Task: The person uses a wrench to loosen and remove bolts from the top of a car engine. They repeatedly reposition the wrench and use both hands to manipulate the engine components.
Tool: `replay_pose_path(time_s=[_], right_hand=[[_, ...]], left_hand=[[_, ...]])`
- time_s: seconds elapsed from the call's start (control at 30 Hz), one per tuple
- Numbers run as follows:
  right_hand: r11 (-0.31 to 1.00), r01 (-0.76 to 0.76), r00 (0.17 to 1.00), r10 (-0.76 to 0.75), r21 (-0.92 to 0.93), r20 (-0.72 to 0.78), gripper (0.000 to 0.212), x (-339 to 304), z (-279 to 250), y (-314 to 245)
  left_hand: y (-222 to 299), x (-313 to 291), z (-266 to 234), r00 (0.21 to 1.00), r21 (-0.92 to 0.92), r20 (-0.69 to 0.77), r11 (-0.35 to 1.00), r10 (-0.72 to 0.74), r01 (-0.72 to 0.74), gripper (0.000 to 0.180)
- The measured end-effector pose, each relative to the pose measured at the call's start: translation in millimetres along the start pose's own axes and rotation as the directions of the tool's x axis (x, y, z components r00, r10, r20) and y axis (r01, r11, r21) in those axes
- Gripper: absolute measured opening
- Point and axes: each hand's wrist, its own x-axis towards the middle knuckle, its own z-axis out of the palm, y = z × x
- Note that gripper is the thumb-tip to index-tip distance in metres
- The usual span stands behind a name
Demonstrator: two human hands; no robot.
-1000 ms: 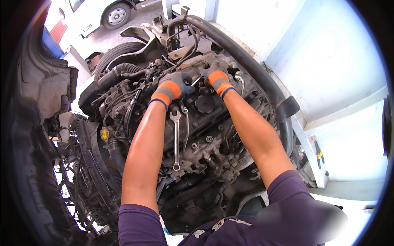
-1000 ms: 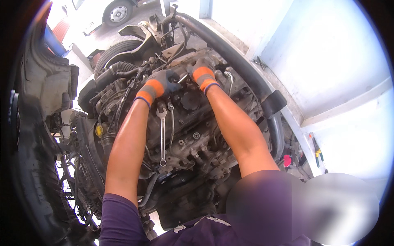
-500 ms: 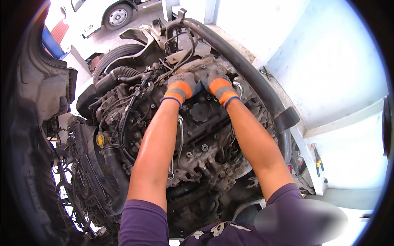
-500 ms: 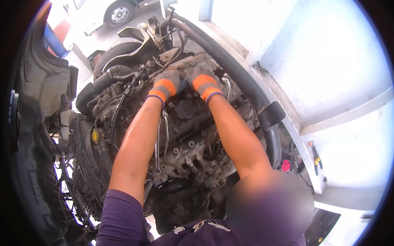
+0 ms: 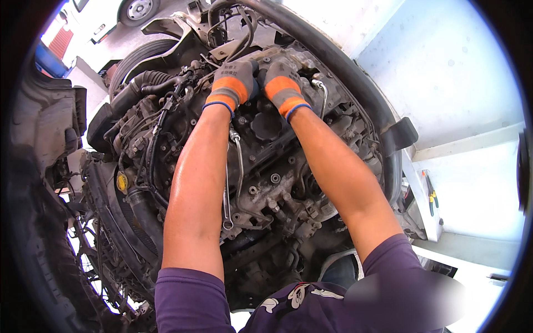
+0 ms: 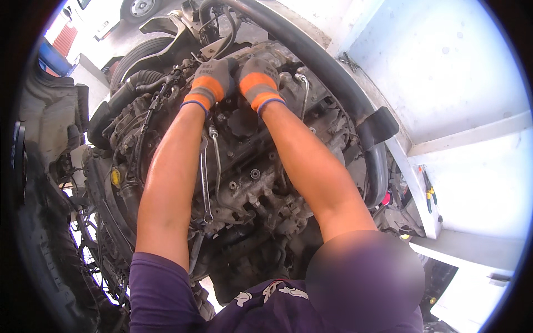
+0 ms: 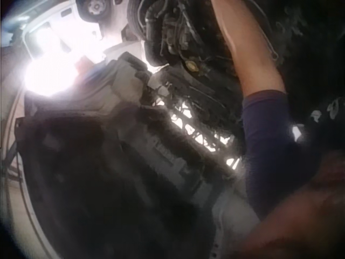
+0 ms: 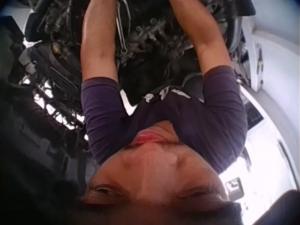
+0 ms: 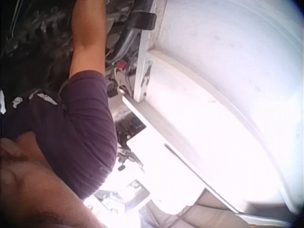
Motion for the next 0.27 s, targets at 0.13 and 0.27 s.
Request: replay_pose_path(time_s=[0.13, 0.27], right_hand=[[0.994, 0.043, 0.998, -0.047, -0.103, -0.039, 0.03, 14.1, 9.8, -5.9], [0.999, 0.007, 1.0, -0.007, -0.049, -0.005, 0.033, 23.6, 11.9, -13.1]], left_hand=[[0.0, -2.4, 0.5, 0.996, -0.067, -0.049, 0.995, -0.079, 0.076, 0.034], [-4.2, -3.8, 5.4, 0.985, -0.117, -0.103, 0.985, -0.14, 0.128, 0.041]])
